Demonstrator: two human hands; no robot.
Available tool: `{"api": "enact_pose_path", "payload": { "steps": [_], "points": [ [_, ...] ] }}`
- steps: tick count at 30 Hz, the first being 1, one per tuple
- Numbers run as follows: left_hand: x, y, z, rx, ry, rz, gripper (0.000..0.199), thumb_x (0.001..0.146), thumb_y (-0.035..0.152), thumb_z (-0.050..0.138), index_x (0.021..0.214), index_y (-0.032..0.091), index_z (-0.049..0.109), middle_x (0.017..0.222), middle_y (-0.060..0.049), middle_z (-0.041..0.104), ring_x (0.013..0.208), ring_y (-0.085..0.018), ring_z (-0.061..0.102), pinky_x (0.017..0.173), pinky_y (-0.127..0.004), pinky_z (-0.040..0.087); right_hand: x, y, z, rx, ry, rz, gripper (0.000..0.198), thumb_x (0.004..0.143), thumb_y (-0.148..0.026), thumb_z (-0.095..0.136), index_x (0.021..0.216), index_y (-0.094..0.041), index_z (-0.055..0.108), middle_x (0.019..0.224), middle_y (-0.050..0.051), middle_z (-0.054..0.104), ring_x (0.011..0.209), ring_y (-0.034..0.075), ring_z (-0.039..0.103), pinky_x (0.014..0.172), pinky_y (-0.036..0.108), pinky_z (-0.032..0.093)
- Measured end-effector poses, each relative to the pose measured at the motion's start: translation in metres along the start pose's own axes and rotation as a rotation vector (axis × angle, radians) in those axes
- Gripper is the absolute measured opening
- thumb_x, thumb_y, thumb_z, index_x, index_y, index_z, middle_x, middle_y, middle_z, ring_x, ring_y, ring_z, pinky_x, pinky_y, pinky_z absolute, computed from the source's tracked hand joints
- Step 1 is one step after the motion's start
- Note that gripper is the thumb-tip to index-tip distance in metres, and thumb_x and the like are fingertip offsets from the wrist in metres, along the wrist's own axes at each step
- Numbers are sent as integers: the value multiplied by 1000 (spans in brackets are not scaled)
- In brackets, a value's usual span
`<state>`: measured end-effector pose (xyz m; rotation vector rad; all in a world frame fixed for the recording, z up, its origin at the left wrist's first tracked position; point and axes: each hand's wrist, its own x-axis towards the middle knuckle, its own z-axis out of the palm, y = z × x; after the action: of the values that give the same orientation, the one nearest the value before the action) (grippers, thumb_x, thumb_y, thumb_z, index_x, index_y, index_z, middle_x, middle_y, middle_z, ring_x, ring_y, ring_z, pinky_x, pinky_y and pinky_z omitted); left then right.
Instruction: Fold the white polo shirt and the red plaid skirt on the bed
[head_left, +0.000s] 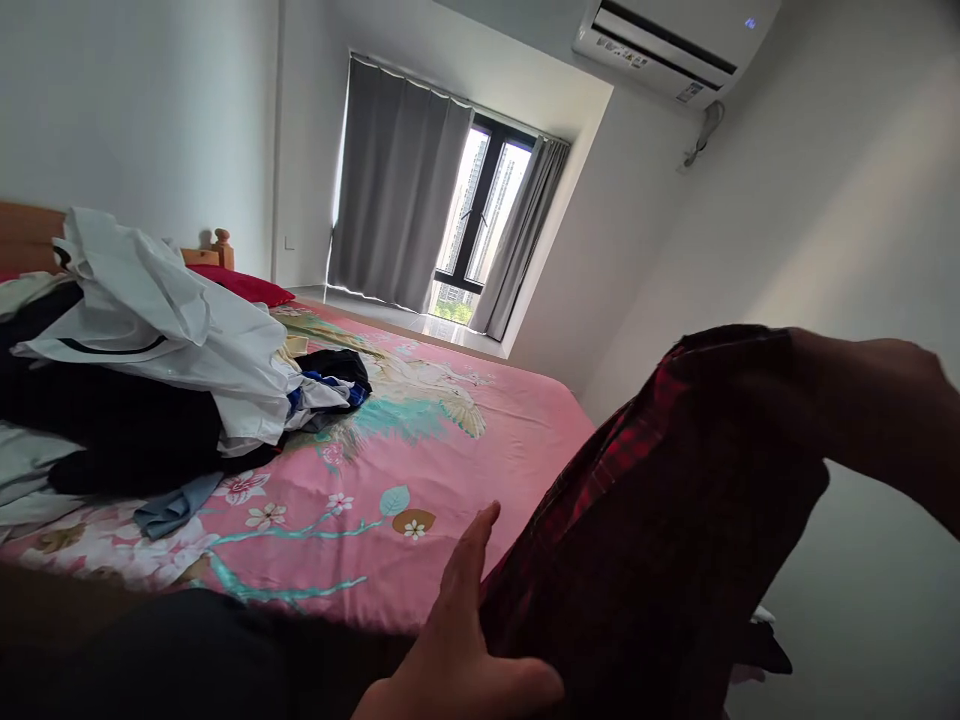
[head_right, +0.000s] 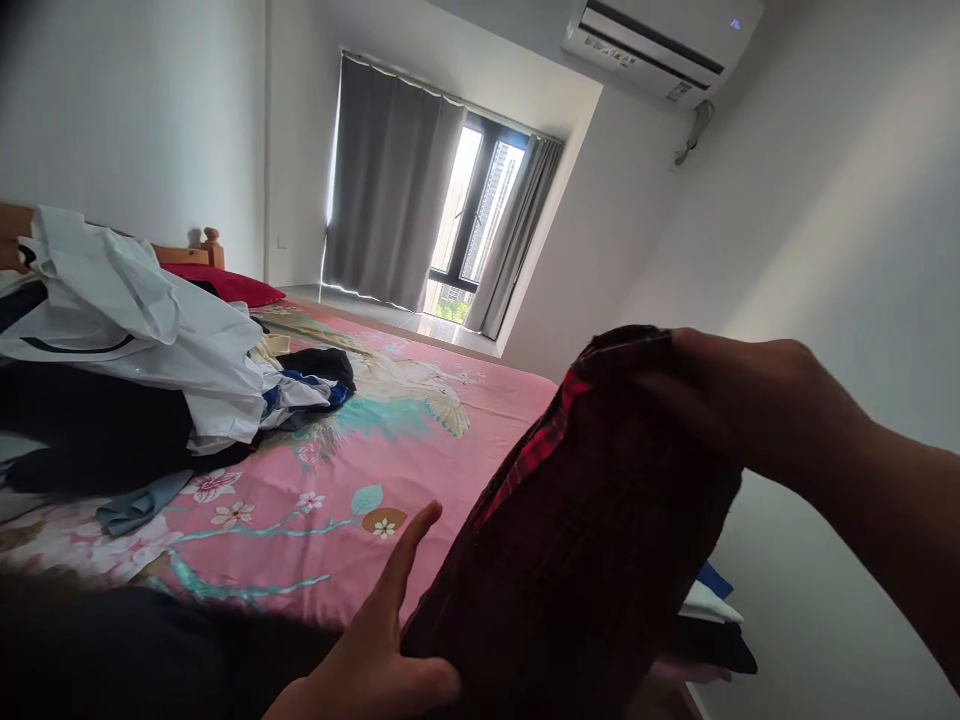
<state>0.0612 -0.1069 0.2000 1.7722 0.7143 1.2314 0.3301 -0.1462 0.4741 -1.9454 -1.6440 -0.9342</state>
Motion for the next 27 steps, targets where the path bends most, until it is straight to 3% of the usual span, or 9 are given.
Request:
{"api": "enact_pose_path", "payload": {
  "steps": [3,5,8,11,15,18,21,23,27],
  "points": [
    [7,6,6,65,-83,40,124,43,36,85,148,27,19,146,-14,34,130,-36,37,95,-49,46,-1,-14,5,-102,-76,-232,76,69,-74,34,112,-19,63,71,-2,67,50,3,47,60,28,30],
    [16,0,10,19,-135,59,124,46,34,84,149,24,16,147,-14,32,131,-35,36,100,-48,42,1,-23,11,-127,-73,-264,83,70,-77,25,111,-15,63,71,-1,67,53,2,48,62,28,29],
    [42,-14,7,-132,-268,1,80,63,26,71,137,21,42,129,-8,55,115,-27,53,93,-37,47,10,-27,24,-102,-29,-286,92,69,-78,13,111,-12,62,74,-1,67,59,1,50,64,27,30],
    [89,-29,-11,-81,-356,-179,24,67,22,61,88,12,68,82,-2,68,78,-21,62,67,-27,50,30,-20,49,-28,118,-287,79,80,-73,24,110,-10,60,71,-2,64,57,2,49,64,24,32],
    [171,-25,-56,68,-214,-161,24,65,20,55,83,12,69,72,1,66,69,-17,59,61,-23,45,58,-3,101,69,268,-199,53,92,-52,40,114,-7,55,82,4,66,68,7,54,69,25,35],
    [216,-3,-94,401,-46,-8,27,67,21,51,85,14,70,72,1,65,72,-18,59,62,-23,44,62,13,143,118,347,-105,50,95,-44,38,117,-1,51,92,11,66,82,13,58,74,28,37],
    [225,2,-116,827,73,182,27,68,18,50,86,16,70,76,-1,66,81,-21,60,77,-29,45,37,27,190,188,390,-129,42,96,-38,38,112,-3,54,97,14,65,90,14,60,79,27,41],
    [208,-15,-122,1016,4,241,31,70,15,50,94,18,70,87,-4,68,91,-23,60,89,-35,41,0,33,226,303,348,-264,32,94,-31,42,110,-8,58,104,14,63,98,14,59,85,25,43],
    [142,-77,-133,1161,-562,79,48,66,12,57,112,26,64,118,-6,63,109,-26,55,101,-45,32,-121,37,302,538,17,-513,26,90,-19,45,112,-21,60,111,8,60,106,14,56,93,30,46]
  ]
}}
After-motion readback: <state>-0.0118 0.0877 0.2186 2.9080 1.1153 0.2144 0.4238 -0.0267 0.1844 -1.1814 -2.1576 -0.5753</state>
